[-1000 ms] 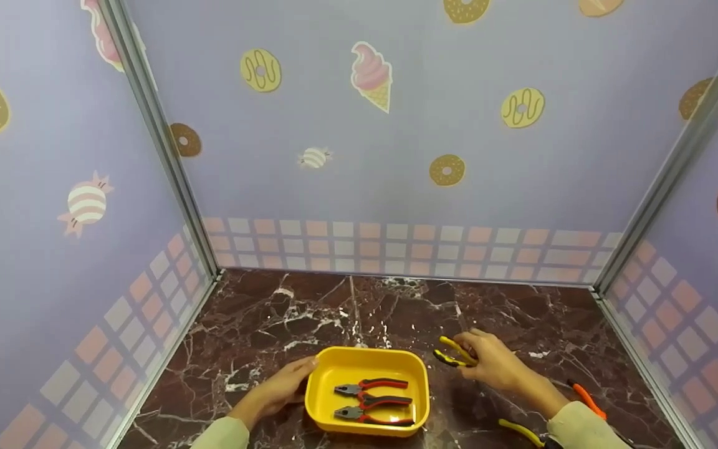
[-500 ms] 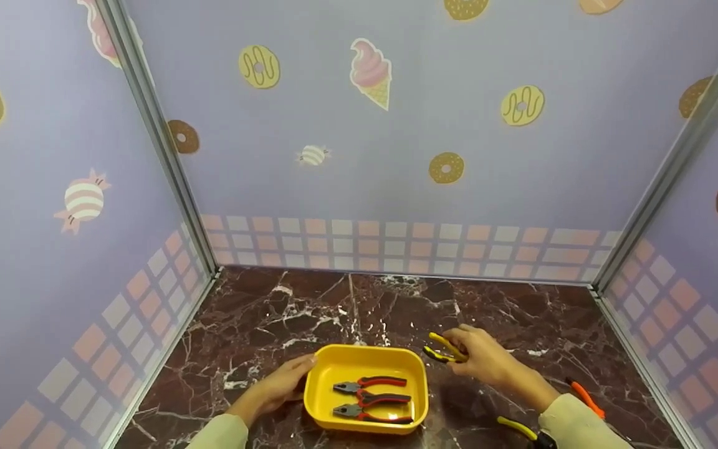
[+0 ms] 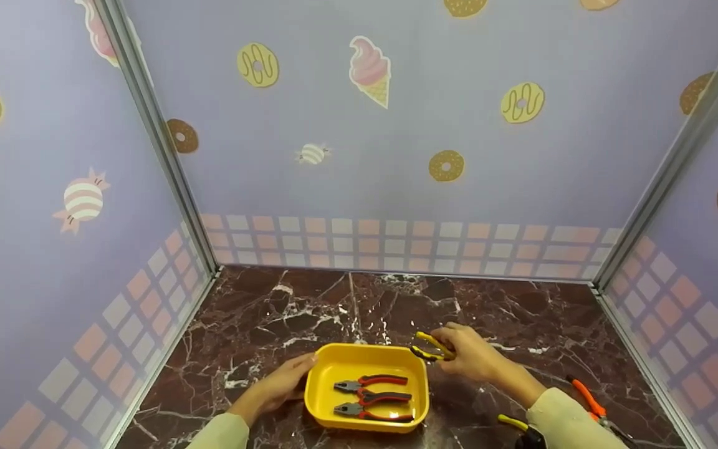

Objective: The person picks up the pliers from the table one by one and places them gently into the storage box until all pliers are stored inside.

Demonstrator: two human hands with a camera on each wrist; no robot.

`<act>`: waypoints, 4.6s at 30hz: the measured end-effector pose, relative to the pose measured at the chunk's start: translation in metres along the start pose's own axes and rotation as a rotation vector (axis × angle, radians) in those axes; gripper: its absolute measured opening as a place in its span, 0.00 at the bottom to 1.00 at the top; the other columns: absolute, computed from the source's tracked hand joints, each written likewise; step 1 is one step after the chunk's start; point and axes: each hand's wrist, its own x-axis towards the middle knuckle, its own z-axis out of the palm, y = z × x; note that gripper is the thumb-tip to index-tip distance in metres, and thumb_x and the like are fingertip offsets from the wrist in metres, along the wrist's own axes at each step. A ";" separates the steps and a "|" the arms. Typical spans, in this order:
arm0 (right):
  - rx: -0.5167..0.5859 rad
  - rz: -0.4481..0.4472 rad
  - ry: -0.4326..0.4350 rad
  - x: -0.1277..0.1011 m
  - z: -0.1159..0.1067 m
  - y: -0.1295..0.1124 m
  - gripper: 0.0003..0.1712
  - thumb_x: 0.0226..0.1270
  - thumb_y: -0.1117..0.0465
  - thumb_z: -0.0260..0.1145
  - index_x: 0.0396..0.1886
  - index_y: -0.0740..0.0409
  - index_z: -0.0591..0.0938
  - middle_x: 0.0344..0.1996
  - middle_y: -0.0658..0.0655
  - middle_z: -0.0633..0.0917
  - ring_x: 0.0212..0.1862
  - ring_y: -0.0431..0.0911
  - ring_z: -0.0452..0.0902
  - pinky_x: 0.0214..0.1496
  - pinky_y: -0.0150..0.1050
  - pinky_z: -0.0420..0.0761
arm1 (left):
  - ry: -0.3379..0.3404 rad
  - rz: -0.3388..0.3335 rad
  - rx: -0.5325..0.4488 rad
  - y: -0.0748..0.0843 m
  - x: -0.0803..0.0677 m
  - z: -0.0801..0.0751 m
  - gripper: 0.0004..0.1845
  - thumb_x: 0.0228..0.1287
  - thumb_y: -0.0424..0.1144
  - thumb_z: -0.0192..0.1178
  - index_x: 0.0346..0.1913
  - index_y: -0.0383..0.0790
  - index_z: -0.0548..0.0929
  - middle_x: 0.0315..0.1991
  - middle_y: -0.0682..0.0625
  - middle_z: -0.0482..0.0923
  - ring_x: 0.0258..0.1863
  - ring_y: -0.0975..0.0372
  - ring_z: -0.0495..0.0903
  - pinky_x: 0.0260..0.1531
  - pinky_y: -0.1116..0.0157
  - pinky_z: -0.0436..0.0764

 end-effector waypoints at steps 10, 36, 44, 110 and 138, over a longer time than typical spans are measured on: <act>0.015 0.012 -0.007 0.008 0.003 -0.006 0.24 0.50 0.67 0.81 0.49 0.62 0.85 0.33 0.52 0.79 0.33 0.40 0.72 0.32 0.34 0.75 | -0.004 0.004 0.000 0.001 -0.001 0.000 0.36 0.87 0.54 0.47 0.81 0.29 0.61 0.70 0.32 0.74 0.62 0.49 0.81 0.59 0.47 0.85; -0.005 -0.017 -0.063 0.031 0.021 -0.024 0.26 0.58 0.61 0.79 0.58 0.58 0.87 0.42 0.54 0.83 0.40 0.50 0.78 0.40 0.39 0.78 | 0.013 0.008 0.012 -0.002 0.002 -0.001 0.36 0.87 0.55 0.47 0.81 0.30 0.62 0.69 0.33 0.75 0.60 0.50 0.82 0.59 0.47 0.85; 0.004 -0.048 -0.082 0.033 0.025 -0.028 0.26 0.59 0.61 0.81 0.59 0.59 0.86 0.40 0.54 0.82 0.35 0.42 0.72 0.35 0.34 0.75 | 0.008 -0.004 0.010 -0.002 0.001 -0.001 0.37 0.87 0.55 0.46 0.81 0.28 0.60 0.70 0.33 0.74 0.62 0.49 0.81 0.60 0.46 0.85; -0.013 -0.074 -0.117 0.054 0.060 -0.056 0.29 0.62 0.58 0.78 0.62 0.59 0.84 0.46 0.55 0.82 0.41 0.46 0.78 0.42 0.36 0.80 | -0.001 -0.008 0.009 -0.003 0.002 -0.001 0.38 0.87 0.55 0.47 0.82 0.29 0.58 0.71 0.32 0.74 0.63 0.49 0.81 0.62 0.46 0.83; 0.008 -0.053 -0.180 0.062 0.080 -0.067 0.29 0.66 0.56 0.77 0.65 0.57 0.83 0.48 0.53 0.81 0.39 0.38 0.70 0.40 0.34 0.75 | -0.004 0.016 0.003 -0.003 0.001 -0.001 0.36 0.88 0.54 0.46 0.81 0.28 0.60 0.70 0.31 0.74 0.63 0.47 0.81 0.61 0.45 0.83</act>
